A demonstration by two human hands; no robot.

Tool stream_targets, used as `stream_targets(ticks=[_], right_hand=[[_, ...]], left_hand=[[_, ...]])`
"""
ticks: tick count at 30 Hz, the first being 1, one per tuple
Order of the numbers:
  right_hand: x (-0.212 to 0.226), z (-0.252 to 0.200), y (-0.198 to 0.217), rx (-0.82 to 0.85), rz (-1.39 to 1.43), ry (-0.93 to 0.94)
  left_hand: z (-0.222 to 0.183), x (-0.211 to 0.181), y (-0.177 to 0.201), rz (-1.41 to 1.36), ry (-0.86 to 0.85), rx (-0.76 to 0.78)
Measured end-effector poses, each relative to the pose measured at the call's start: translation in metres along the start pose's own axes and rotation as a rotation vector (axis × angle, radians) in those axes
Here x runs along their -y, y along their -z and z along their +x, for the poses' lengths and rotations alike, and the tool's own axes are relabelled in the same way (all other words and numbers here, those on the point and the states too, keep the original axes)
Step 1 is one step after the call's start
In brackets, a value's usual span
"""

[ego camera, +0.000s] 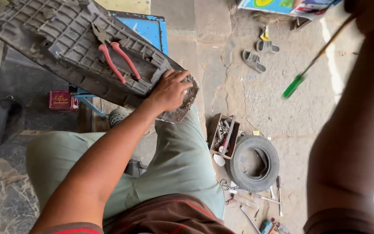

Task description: Removing staples and cover from a motorcycle seat using tools.

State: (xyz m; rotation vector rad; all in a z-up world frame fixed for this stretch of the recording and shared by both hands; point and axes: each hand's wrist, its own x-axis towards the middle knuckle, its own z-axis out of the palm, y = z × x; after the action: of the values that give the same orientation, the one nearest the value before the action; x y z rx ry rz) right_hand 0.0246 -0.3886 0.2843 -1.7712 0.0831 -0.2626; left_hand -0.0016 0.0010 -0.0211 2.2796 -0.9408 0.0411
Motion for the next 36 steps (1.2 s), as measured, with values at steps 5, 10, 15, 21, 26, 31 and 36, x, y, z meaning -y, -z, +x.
stream_targets(ticks=[5,10,15,21,26,31,36], right_hand=[[-0.069,-0.046,-0.12,0.181,-0.2,-0.158],[-0.117,-0.073,-0.16,0.324,-0.019,-0.39],[-0.19,-0.104,-0.161,0.309,-0.55,-0.117],[-0.152,-0.197,-0.217,0.533,-0.64,0.208],[-0.221,-0.187,-0.217,0.477,-0.408,0.505],[-0.257,-0.167,-0.215,0.362,-0.059,-0.322],[-0.238,-0.169,-0.239,0.415,0.035,-0.389]], left_hand=[[-0.004,-0.005,0.004,-0.023,0.067,0.058],[-0.004,-0.004,0.01,0.01,0.057,0.079],[0.005,0.009,0.0,-0.075,0.021,0.001],[0.006,0.002,-0.002,-0.116,0.099,-0.076],[0.002,-0.002,0.0,-0.1,0.056,-0.16],[0.001,-0.008,0.007,-0.092,0.042,-0.171],[0.001,-0.008,0.004,-0.059,0.051,-0.156]])
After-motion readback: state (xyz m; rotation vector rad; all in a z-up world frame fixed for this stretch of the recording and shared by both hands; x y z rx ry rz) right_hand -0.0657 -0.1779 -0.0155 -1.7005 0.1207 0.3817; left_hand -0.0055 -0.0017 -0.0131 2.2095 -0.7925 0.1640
